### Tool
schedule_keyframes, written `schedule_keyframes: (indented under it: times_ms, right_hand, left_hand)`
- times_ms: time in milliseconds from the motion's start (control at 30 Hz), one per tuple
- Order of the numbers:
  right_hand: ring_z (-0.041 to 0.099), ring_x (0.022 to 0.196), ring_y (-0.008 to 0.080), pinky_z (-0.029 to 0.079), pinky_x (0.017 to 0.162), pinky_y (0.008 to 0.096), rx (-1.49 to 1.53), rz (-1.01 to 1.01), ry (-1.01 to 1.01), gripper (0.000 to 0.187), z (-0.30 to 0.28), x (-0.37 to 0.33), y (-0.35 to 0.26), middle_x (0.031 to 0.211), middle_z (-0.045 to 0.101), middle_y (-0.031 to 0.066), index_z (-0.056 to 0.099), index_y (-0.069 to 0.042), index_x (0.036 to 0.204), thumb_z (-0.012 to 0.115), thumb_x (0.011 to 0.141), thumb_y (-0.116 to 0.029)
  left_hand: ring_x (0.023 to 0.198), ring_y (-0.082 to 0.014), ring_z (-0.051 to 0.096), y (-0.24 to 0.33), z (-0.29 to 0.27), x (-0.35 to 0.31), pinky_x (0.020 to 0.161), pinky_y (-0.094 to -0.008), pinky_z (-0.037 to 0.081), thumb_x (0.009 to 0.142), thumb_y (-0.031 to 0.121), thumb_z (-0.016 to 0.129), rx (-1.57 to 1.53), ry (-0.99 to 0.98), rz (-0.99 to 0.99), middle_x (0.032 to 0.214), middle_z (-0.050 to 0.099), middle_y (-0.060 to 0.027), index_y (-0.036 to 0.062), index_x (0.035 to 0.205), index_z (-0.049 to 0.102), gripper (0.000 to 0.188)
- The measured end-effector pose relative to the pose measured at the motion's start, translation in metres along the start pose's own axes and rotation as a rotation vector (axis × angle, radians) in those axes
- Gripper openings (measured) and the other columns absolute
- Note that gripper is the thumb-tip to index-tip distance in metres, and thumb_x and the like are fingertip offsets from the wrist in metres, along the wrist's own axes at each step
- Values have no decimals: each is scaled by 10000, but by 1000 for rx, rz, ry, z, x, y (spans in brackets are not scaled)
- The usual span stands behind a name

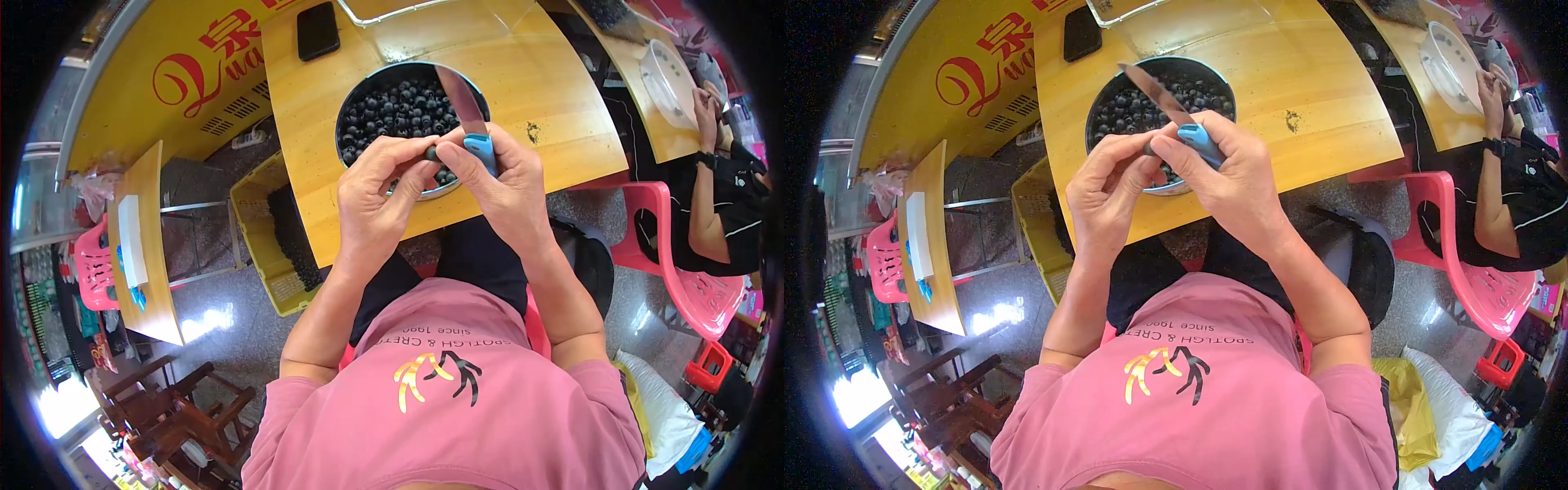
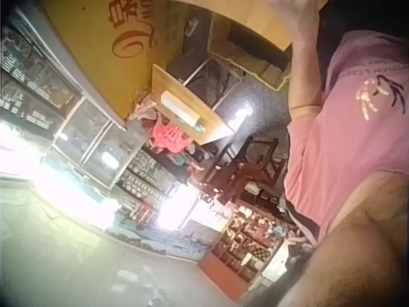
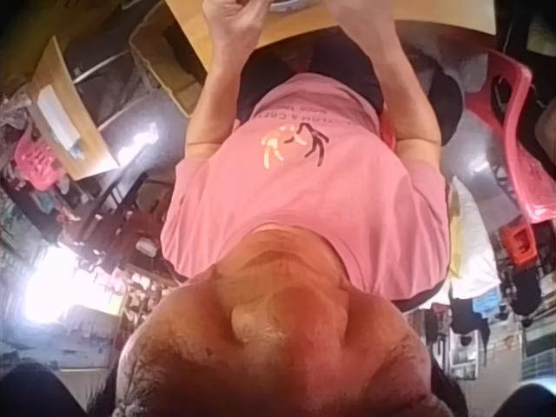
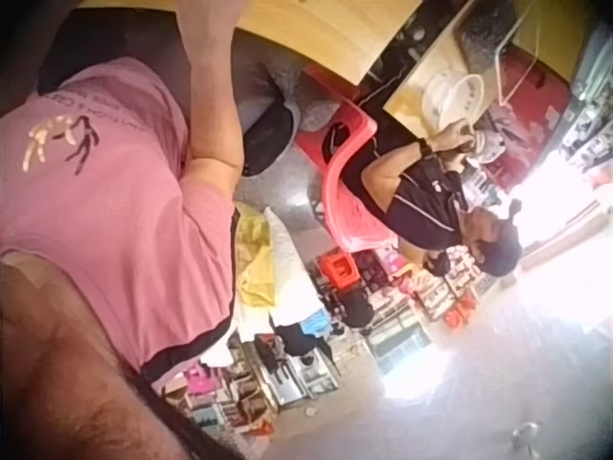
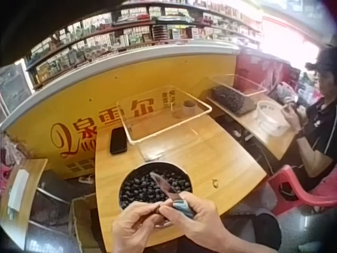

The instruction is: The person is using a small blue-handled knife to trim the stems or blossom ends of small black round fruits.

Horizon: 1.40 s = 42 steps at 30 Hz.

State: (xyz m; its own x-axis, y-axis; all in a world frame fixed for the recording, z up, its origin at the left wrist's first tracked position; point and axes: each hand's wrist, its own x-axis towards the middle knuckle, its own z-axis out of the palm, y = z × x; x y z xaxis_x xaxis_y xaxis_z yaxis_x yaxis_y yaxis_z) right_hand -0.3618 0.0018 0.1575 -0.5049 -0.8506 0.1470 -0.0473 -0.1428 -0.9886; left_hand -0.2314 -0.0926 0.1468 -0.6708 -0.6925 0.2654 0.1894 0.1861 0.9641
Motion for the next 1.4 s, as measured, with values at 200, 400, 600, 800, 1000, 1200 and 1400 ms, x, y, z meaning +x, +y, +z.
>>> schedule_keyframes:
  times_ms: [200,400,600,800,1000,1200,1400]
  right_hand:
    - [626,752,164,489,665,263,-478,-421,15,143,-9,3,0,876,645,95,640,13,971,680,870,-80]
    - [647,748,264,514,626,335,-734,-563,-8,160,-15,6,4,865,640,128,653,-11,962,699,819,-63]
    - [649,754,276,510,629,346,-784,-557,-4,175,-16,5,7,873,645,125,655,-24,980,698,815,-67]
    - [644,755,284,507,625,357,-817,-568,15,204,-17,6,6,867,642,123,659,-38,999,698,799,-50]
    - [634,741,277,495,604,357,-876,-570,71,229,-19,9,13,852,640,112,667,-51,1018,700,792,-39]
    - [607,684,198,461,607,287,-756,-385,101,179,-23,10,23,813,630,92,662,-18,996,709,845,-104]
    - [515,761,49,408,674,208,-84,120,-24,204,-7,4,0,815,606,-21,658,-6,955,677,915,-205]
  left_hand:
    - [802,-101,615,-4,-6,-2,695,-230,531,925,21,611,-206,-35,-107,957,636,-59,-13,1116,608,195]
    - [741,-91,598,-5,-4,-1,683,-236,525,936,54,609,-223,-36,-117,965,649,-58,1,1122,592,194]
    - [746,-89,588,-10,-4,1,677,-232,517,934,37,604,-256,-55,-134,976,648,-53,12,1120,593,188]
    - [752,-94,584,-12,-3,2,682,-231,510,930,22,603,-250,-68,-87,974,629,-50,16,1109,595,179]
    - [749,-103,592,-11,-6,2,678,-227,508,919,12,615,-249,-66,-79,974,612,-58,-5,1108,592,191]
    - [747,-112,616,-4,-6,0,691,-232,517,919,13,616,-305,-107,-175,916,635,-70,-24,1083,602,168]
    - [767,-102,613,-7,0,1,695,-222,518,925,8,604,-212,-38,-133,977,634,-62,-17,1109,621,187]
